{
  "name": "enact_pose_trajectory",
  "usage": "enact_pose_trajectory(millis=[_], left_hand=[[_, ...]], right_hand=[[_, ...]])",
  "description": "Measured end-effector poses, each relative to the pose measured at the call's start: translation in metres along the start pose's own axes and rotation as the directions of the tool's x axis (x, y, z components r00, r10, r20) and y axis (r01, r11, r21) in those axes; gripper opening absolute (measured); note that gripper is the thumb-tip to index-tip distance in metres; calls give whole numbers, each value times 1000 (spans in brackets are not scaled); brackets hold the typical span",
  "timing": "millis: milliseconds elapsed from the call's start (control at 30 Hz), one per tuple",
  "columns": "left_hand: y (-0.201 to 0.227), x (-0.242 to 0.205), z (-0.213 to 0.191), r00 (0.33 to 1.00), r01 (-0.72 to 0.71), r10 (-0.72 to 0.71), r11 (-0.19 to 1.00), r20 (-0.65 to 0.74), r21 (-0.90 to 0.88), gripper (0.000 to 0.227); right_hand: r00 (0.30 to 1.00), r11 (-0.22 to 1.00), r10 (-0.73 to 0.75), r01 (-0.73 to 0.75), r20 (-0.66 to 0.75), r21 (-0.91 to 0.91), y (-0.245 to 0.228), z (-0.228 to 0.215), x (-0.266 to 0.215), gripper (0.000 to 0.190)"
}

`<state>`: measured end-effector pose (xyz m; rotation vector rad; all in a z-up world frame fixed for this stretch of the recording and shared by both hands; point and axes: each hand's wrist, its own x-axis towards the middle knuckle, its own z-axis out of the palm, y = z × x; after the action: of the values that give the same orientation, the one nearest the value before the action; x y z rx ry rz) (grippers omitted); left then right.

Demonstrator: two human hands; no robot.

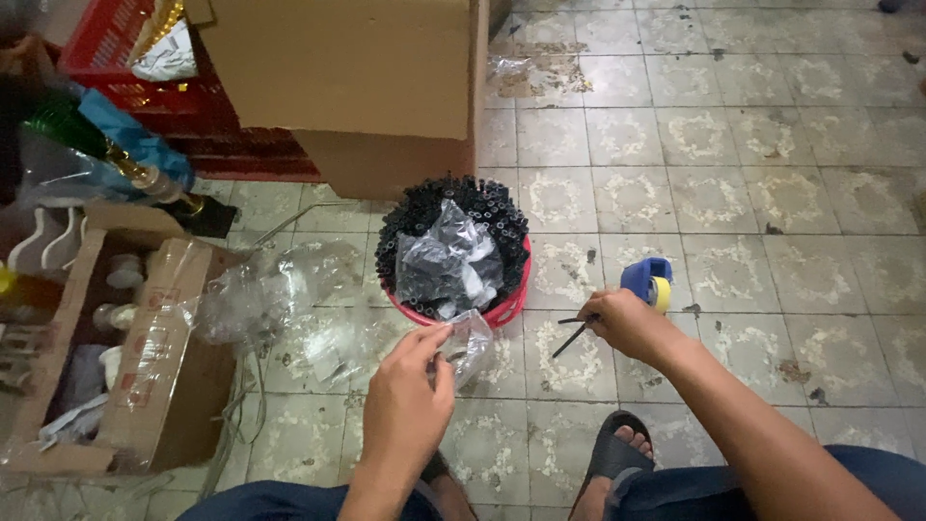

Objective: The person organizes black rods and plastic bags into a bin, handling them one at a time and placing some rods into bags.

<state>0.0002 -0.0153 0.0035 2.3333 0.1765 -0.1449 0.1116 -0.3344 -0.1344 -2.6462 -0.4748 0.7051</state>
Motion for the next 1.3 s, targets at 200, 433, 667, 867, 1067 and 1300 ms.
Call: enact_pose_trajectory(millis=[200,433,667,867,1067,1300], left_hand=[[-4,-2,4,996,-84,83,996,-21,-41,41],[3,-7,-3,998,-53,57,982,19,-183,45],[1,-6,9,999,-8,18,963,36,-270,49],[4,-8,9,995,73,-48,950,91,-303,51],[12,-6,5,982,169,-137,941,129,-293,53],[14,-5,4,973,220,-193,940,124,-261,56]], right_hand=[[997,998,68,-68,33,-3,-23,-18,-11,17],[982,988,146,-151,-122,-29,-38,-82,-36,20],[917,957,252,-189,-308,221,-56,-161,-134,22],[802,824,-16,349,-597,447,167,-117,-142,28],[722,793,-219,523,-656,311,17,-154,-183,24],[773,929,-248,362,-584,83,-104,-175,-200,12]])
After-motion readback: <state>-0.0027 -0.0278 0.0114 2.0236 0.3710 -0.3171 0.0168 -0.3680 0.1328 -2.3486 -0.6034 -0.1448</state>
